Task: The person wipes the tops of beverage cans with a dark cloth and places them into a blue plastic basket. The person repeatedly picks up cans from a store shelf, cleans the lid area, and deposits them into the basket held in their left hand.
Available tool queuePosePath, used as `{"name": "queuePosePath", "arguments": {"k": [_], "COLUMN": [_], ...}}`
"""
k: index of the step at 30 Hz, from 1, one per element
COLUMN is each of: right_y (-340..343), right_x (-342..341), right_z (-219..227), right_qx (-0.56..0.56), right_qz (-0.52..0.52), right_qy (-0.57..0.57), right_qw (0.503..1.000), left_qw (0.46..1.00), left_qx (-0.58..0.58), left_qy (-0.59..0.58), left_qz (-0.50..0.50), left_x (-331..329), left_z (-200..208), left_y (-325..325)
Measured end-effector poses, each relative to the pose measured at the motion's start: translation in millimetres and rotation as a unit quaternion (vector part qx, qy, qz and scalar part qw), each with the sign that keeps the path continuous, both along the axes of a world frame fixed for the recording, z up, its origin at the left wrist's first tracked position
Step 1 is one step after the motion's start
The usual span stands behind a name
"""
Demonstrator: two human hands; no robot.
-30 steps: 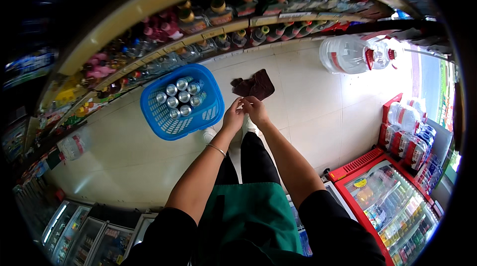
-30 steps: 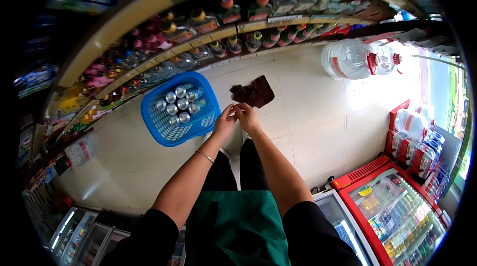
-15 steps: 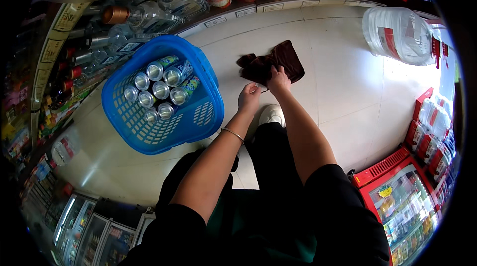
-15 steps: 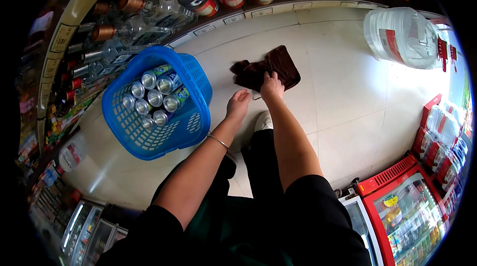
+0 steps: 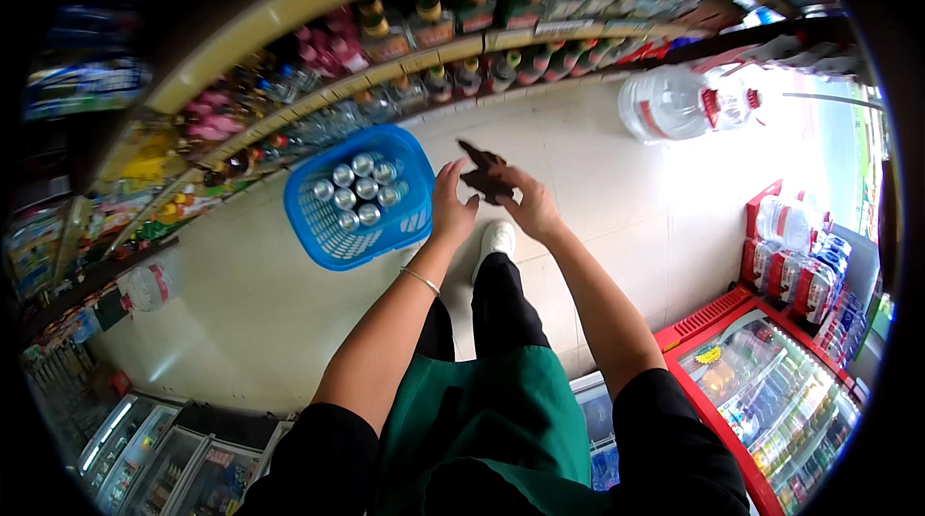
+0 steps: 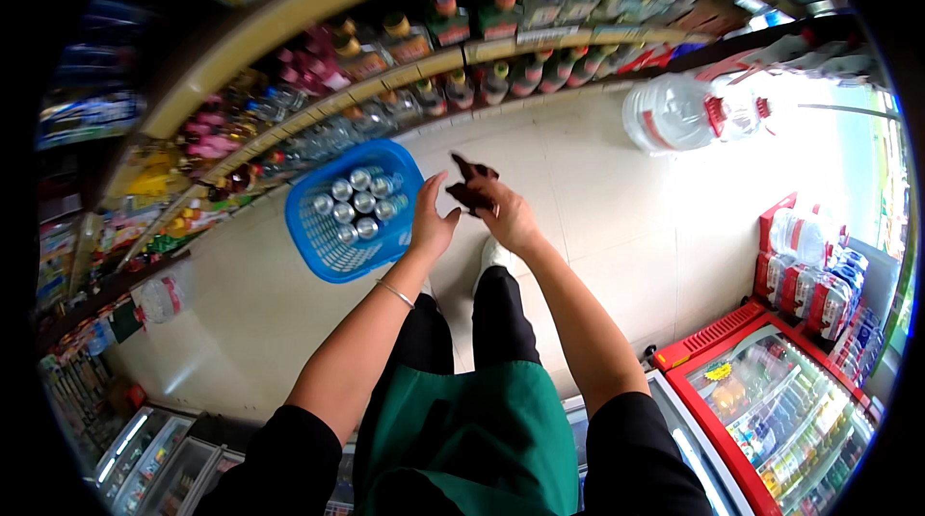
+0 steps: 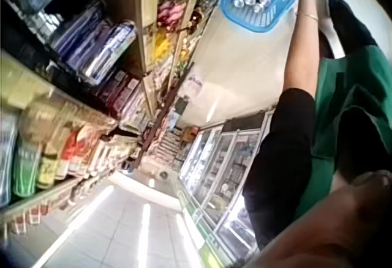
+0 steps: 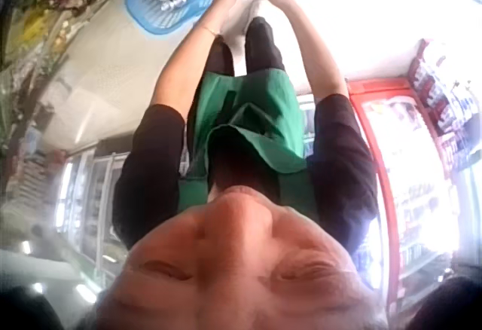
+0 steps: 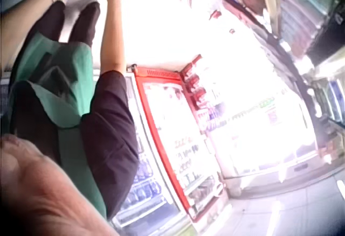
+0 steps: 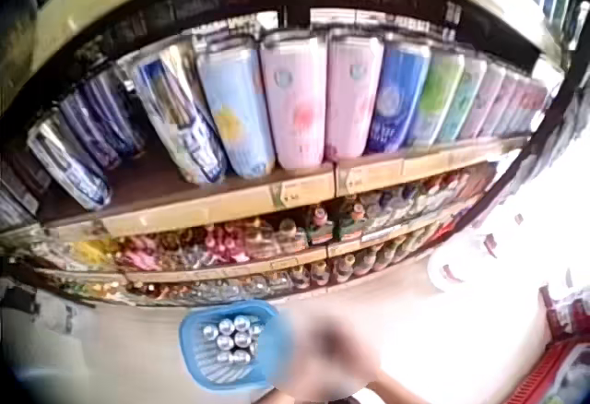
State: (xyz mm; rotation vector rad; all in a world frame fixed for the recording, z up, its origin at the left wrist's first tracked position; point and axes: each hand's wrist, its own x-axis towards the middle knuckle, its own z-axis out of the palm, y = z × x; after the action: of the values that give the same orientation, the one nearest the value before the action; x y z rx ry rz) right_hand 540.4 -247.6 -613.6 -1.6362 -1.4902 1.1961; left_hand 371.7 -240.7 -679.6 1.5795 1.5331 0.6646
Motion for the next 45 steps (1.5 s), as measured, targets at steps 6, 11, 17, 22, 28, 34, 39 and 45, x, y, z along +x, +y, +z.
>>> {"name": "queuePosePath", "arguments": {"k": [6, 11, 17, 22, 28, 34, 39, 45], "right_y": [7, 17, 18, 34, -15, -40, -11, -9], "right_x": [-17, -35, -32, -39, -68, -55, -57, -94], "right_z": [197, 306, 380, 470, 438, 418, 397, 404], "right_qx": [0.161, 0.204, 0.164, -0.011, -0.137, -0.12, -0.074, 0.092], "right_qz": [0.052, 0.039, 0.146, 0.173, -0.059, 0.077, -0.017, 0.002], "right_qy": [-0.178, -0.144, -0.202, 0.029, 0.479, 0.291, 0.098, 0.086], "right_qw": [0.969, 0.967, 0.954, 0.984, 0.865, 0.946, 0.992, 0.992], "left_qw": [0.994, 0.992, 0.989, 0.943, 0.625, 0.796, 0.836, 0.916], "left_qx": [0.05, 0.088, 0.051, -0.14, -0.289, -0.23, -0.228, -0.114], "left_qy": [-0.082, -0.09, 0.045, -0.298, -0.725, -0.555, -0.474, -0.348], "left_qz": [-0.046, -0.026, -0.131, -0.053, 0.018, 0.065, 0.154, 0.162], "left_x": [-68, -117, -191, -225, -208, -214, -220, -243], "left_z": [229, 366, 463, 535, 542, 482, 473, 433], "left_y": [29, 30, 28, 34, -13, -52, -37, -18]}}
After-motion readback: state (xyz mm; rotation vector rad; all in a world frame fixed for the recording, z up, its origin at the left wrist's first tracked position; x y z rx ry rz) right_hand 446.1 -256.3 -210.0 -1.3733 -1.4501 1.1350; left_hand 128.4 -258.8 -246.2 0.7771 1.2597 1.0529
